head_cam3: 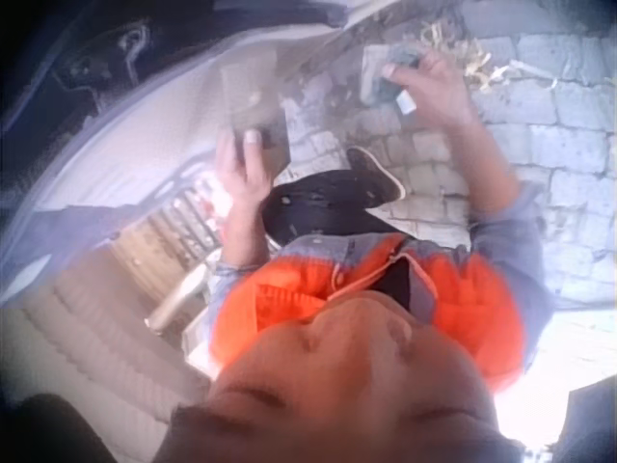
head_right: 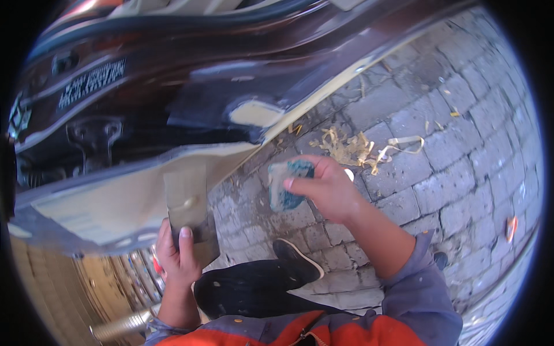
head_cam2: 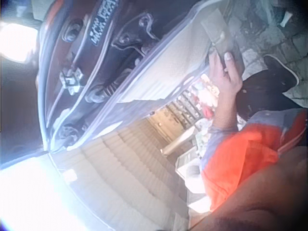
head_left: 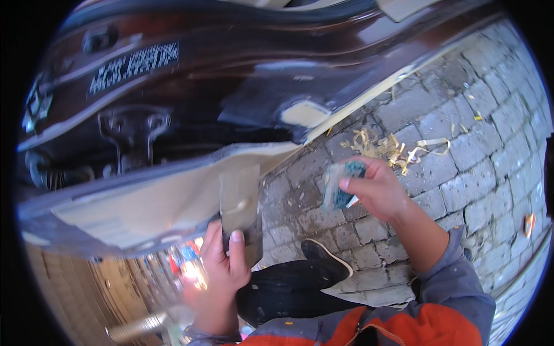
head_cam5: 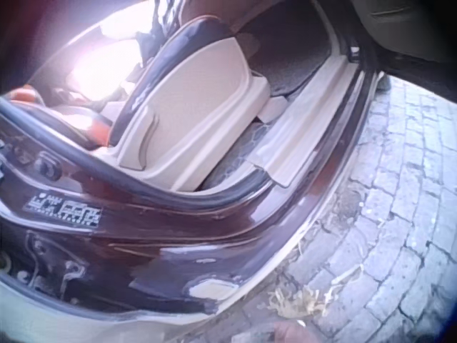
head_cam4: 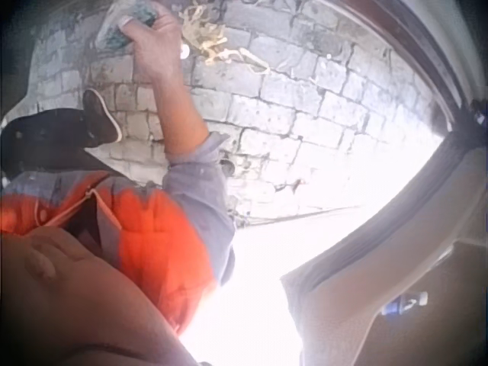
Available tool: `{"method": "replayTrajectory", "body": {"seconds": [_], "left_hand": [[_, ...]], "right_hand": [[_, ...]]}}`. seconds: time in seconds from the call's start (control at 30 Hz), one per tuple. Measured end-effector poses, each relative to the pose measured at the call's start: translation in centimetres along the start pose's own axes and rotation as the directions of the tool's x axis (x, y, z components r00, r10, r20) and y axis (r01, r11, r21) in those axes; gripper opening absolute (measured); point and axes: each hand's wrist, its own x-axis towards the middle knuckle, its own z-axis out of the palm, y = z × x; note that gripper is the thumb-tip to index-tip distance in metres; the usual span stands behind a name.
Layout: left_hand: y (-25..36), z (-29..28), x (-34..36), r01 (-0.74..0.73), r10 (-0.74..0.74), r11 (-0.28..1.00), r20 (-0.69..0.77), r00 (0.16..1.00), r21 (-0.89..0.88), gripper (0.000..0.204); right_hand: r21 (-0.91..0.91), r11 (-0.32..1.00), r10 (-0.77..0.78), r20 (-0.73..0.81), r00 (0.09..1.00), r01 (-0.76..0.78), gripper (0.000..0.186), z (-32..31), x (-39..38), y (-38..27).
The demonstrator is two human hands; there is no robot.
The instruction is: The person applies a beige filler to a damaged area on a car door using a putty knife, then smooths and levels the filler with a sanding block. The person works on the lower edge of the door, repeatedly applying and smoothing the material.
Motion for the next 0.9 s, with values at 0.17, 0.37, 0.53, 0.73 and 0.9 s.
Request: {"method": "replayTrajectory", "body": {"seconds": [0.17,0.37,0.53,0.73,0.9], "left_hand": [[-3.7,-6.5,5.0,-0.474,0.444,0.88,0.31,0.841,0.025,0.031],[-5.9,-13.3,8.9,-0.701,0.574,0.713,0.576,0.582,-0.003,0.036],[-5.6,-16.9,9.2,-0.788,0.624,0.616,0.61,0.488,0.0,0.036],[-1.9,-14.9,11.7,-0.836,0.599,0.544,0.73,0.33,-0.068,0.05],[-2.7,-13.9,11.8,-0.896,0.611,0.444,0.739,0.284,-0.022,0.053]], "right_hand": [[0.079,0.946,-0.242,-0.472,0.847,0.315,0.02,-2.8,3.2,2.1],[-0.224,0.804,-0.498,-0.759,0.419,0.55,0.022,-3.8,3.3,4.9],[-0.401,0.714,-0.606,-0.764,0.22,0.574,0.027,-5.5,5.4,5.0],[-0.634,0.55,-0.793,-0.601,0.101,0.543,0.023,-9.8,8.1,0.7],[-0.728,0.374,-0.891,-0.454,0.006,0.575,0.024,-10.5,10.7,-1.4]]}}
